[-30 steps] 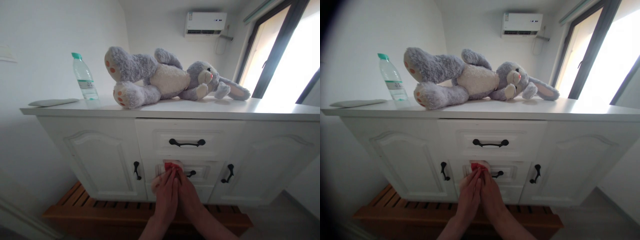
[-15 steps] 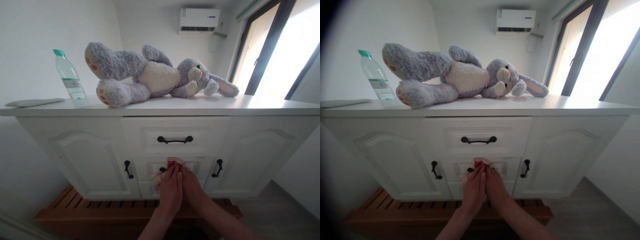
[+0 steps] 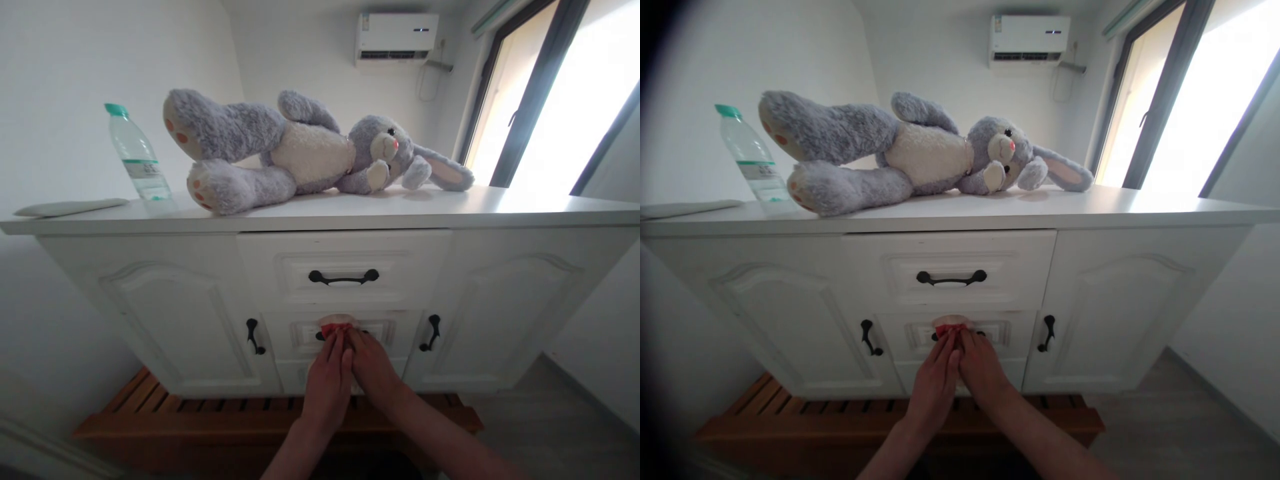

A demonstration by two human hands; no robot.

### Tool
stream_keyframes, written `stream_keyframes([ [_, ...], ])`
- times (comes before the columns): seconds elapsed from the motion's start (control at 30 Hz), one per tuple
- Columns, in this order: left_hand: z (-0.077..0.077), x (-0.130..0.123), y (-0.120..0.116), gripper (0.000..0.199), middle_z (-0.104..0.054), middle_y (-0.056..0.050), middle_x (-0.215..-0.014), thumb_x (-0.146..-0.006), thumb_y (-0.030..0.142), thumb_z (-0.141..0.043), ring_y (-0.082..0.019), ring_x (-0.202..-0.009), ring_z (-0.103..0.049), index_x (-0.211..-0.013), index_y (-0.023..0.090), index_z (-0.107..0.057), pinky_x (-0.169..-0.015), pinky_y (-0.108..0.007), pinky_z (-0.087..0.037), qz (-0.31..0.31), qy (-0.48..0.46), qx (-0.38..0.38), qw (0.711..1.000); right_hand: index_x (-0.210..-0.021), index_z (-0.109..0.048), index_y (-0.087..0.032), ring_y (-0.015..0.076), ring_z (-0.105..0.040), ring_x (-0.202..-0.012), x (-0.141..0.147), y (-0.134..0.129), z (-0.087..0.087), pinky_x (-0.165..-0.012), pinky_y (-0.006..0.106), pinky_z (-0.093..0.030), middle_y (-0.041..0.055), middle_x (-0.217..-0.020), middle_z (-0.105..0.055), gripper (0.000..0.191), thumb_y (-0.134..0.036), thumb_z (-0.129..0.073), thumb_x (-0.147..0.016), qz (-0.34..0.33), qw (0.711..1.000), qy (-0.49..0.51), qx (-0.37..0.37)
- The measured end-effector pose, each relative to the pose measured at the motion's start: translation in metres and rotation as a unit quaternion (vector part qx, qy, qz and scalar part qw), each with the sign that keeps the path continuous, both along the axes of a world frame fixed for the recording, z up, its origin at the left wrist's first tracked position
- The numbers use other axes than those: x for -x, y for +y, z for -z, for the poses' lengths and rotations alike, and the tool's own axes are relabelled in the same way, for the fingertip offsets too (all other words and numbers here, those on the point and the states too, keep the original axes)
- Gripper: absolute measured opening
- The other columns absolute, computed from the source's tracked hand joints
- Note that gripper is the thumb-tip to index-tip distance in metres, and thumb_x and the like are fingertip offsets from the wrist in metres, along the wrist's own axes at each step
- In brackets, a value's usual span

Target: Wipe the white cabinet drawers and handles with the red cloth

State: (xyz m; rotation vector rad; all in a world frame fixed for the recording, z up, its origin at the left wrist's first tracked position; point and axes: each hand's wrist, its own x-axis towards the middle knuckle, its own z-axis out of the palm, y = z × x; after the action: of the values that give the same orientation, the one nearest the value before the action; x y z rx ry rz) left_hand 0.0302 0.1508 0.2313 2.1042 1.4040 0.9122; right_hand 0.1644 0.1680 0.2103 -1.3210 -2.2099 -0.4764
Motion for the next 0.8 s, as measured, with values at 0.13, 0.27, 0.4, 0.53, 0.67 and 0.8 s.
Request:
stream_keyframes([
  [0.13, 0.006, 0.009, 0.003, 0.063, -0.049, -0.015, -0.157, -0.1, 0.048, -0.023, -0.024, -0.147, -0.042, -0.147, 0.012, -0.046, -0.124, -0.048, -0.034, -0.047, -0.021, -0.004, 0.999, -0.129, -0.061, -0.009, 0.0264, -0.066, -0.098, 0.016, 0.007, 0.003, -0.086, 0.04, -0.058, 0.0147, -0.114, -0.069, 0.039, -0.008, -0.055, -0.091, -0.006, 1.0, 0.003, 0.016],
  [0.27, 0.009, 0.006, 0.003, 0.063, -0.051, -0.016, -0.155, -0.1, 0.047, -0.023, -0.024, -0.145, -0.046, -0.145, 0.011, -0.049, -0.123, -0.048, -0.035, -0.063, -0.024, -0.013, 0.998, -0.132, -0.059, -0.007, 0.0252, -0.066, -0.099, 0.019, 0.011, 0.012, -0.088, 0.039, -0.057, 0.0149, -0.112, -0.07, 0.04, -0.01, -0.051, -0.093, -0.014, 0.999, 0.029, 0.018],
  [0.4, 0.004, -0.014, -0.002, 0.062, -0.053, -0.016, -0.153, -0.101, 0.045, -0.022, -0.026, -0.144, -0.047, -0.143, 0.01, -0.052, -0.123, -0.051, -0.035, -0.036, -0.013, -0.023, 0.999, -0.133, -0.06, -0.008, 0.0247, -0.067, -0.101, -0.003, 0.005, 0.015, -0.09, 0.037, -0.057, 0.0149, -0.114, -0.07, 0.041, -0.011, -0.051, -0.093, -0.019, 0.998, 0.045, 0.041],
  [0.53, -0.003, -0.033, -0.006, 0.061, -0.054, -0.017, -0.152, -0.101, 0.043, -0.021, -0.027, -0.143, -0.047, -0.143, 0.011, -0.052, -0.122, -0.051, -0.037, -0.012, -0.011, -0.033, 0.999, -0.135, -0.059, -0.012, 0.0245, -0.067, -0.102, -0.023, 0.0, 0.013, -0.09, 0.038, -0.057, 0.0141, -0.117, -0.07, 0.044, -0.013, -0.05, -0.093, 0.005, 0.996, 0.065, 0.053],
  [0.67, -0.003, -0.027, -0.004, 0.061, -0.055, -0.017, -0.152, -0.101, 0.043, -0.021, -0.028, -0.143, -0.047, -0.143, 0.012, -0.052, -0.122, -0.052, -0.037, -0.015, 0.009, -0.037, 0.999, -0.134, -0.06, -0.011, 0.0241, -0.067, -0.104, -0.018, -0.001, 0.011, -0.093, 0.038, -0.057, 0.0142, -0.116, -0.07, 0.041, -0.012, -0.051, -0.093, -0.004, 0.997, 0.068, 0.043],
  [0.8, 0.005, -0.002, 0.0, 0.06, -0.051, -0.015, -0.155, -0.101, 0.043, -0.021, -0.026, -0.145, -0.045, -0.144, 0.013, -0.05, -0.122, -0.051, -0.036, -0.03, 0.01, -0.033, 0.999, -0.134, -0.058, -0.009, 0.0243, -0.066, -0.1, 0.01, 0.004, 0.011, -0.09, 0.038, -0.057, 0.0141, -0.113, -0.069, 0.042, -0.011, -0.054, -0.093, -0.014, 0.998, 0.058, 0.021],
])
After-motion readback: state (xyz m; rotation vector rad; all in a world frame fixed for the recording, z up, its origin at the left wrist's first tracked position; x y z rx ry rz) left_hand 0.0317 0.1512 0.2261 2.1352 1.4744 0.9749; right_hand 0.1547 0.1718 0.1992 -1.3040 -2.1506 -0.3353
